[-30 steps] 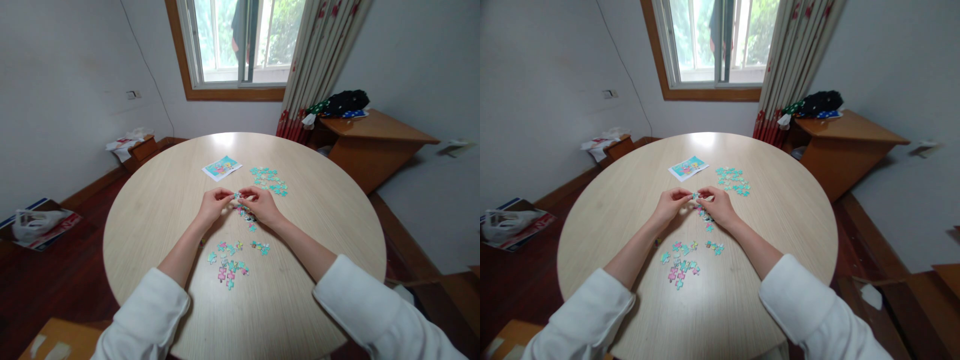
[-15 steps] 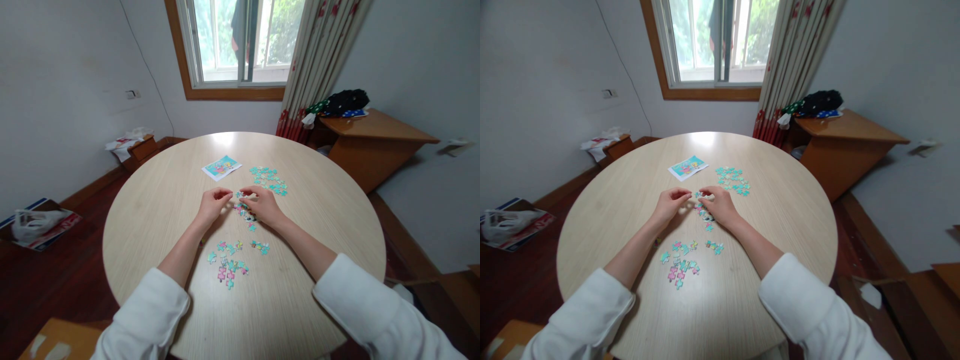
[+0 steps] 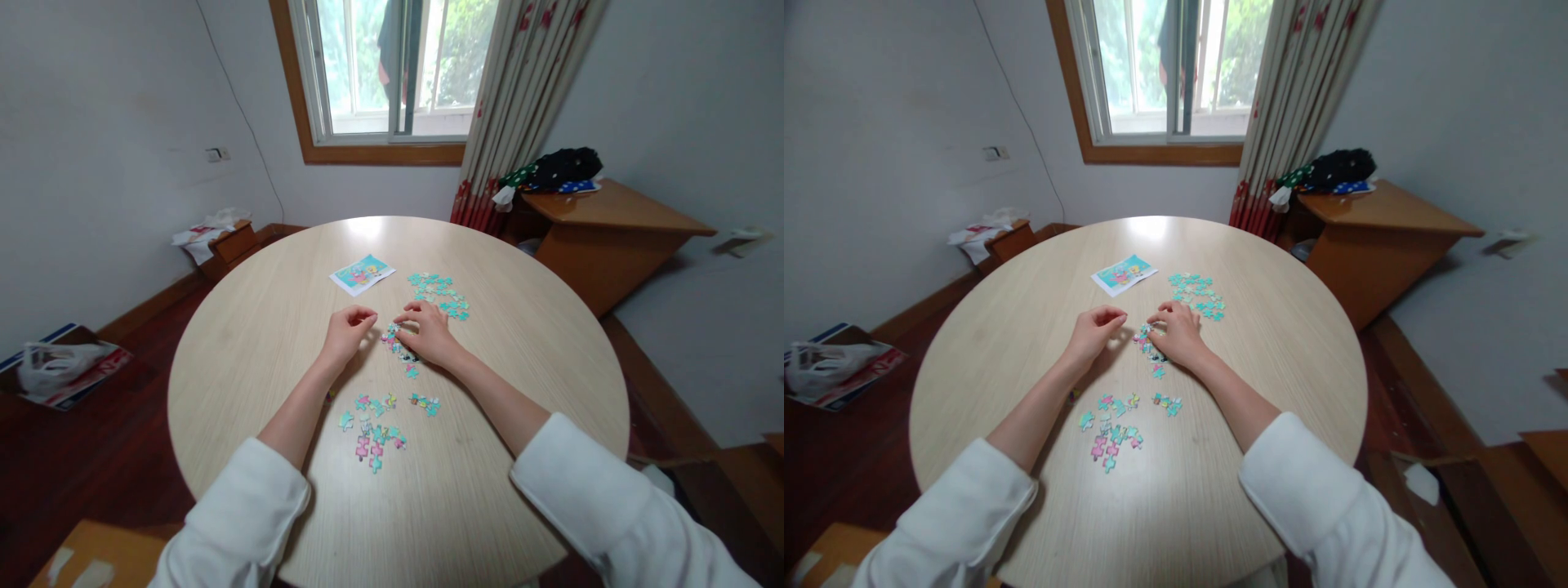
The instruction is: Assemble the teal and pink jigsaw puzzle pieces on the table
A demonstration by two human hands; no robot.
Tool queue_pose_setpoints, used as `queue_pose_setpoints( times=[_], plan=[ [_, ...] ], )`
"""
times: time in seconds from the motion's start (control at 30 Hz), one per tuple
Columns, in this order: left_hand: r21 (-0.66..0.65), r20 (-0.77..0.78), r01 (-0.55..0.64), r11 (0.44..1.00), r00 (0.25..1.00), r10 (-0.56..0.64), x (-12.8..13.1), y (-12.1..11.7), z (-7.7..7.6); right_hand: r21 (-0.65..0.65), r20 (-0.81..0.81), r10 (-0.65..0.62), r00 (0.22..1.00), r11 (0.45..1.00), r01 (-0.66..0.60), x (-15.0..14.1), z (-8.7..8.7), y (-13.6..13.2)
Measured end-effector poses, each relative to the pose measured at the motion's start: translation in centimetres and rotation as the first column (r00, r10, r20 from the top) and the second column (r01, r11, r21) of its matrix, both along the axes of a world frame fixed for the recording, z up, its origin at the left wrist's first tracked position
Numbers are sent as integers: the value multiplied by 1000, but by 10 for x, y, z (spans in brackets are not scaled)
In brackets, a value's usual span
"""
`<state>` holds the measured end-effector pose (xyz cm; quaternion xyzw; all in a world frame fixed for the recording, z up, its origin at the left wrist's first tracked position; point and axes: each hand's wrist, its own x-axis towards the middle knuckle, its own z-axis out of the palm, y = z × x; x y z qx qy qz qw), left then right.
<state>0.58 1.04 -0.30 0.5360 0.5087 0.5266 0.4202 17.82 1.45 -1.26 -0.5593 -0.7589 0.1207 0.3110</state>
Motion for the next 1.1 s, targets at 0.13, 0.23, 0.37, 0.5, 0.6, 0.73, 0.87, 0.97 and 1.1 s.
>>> queue_pose_setpoints(
  times=[0.13,0.23,0.37,0.5,0.6,0.73,0.87,0.97,1.1],
  plan=[
    [-6,7,-2,1000,1000,2,1,0,1,-22,6,-14,1000,1000,14,0,0,0],
    [-10,12,1,1000,1000,-1,1,0,1,-51,11,-6,1000,999,6,0,1,0],
    [0,-14,13,1000,1000,-13,0,0,0,-55,-2,1,1000,998,-1,0,1,0],
    [49,-154,38,998,988,-30,0,-1,0,-31,0,-29,1000,999,29,1,1,1],
    [97,-351,81,992,935,-42,1,-4,-2,-28,21,-47,999,998,48,1,0,1],
    [128,-545,164,978,836,-69,1,-7,-4,-17,30,-33,999,999,33,1,-2,1],
    [139,-618,205,969,782,-77,0,-6,-7,2,23,-24,999,1000,24,1,-5,1],
    [121,-636,207,971,767,-85,0,-4,-8,-1,21,-23,1000,1000,23,0,-4,1],
    [87,-647,213,973,755,-107,0,-5,-8,23,37,-30,999,999,29,-1,0,-2]
  ],
)
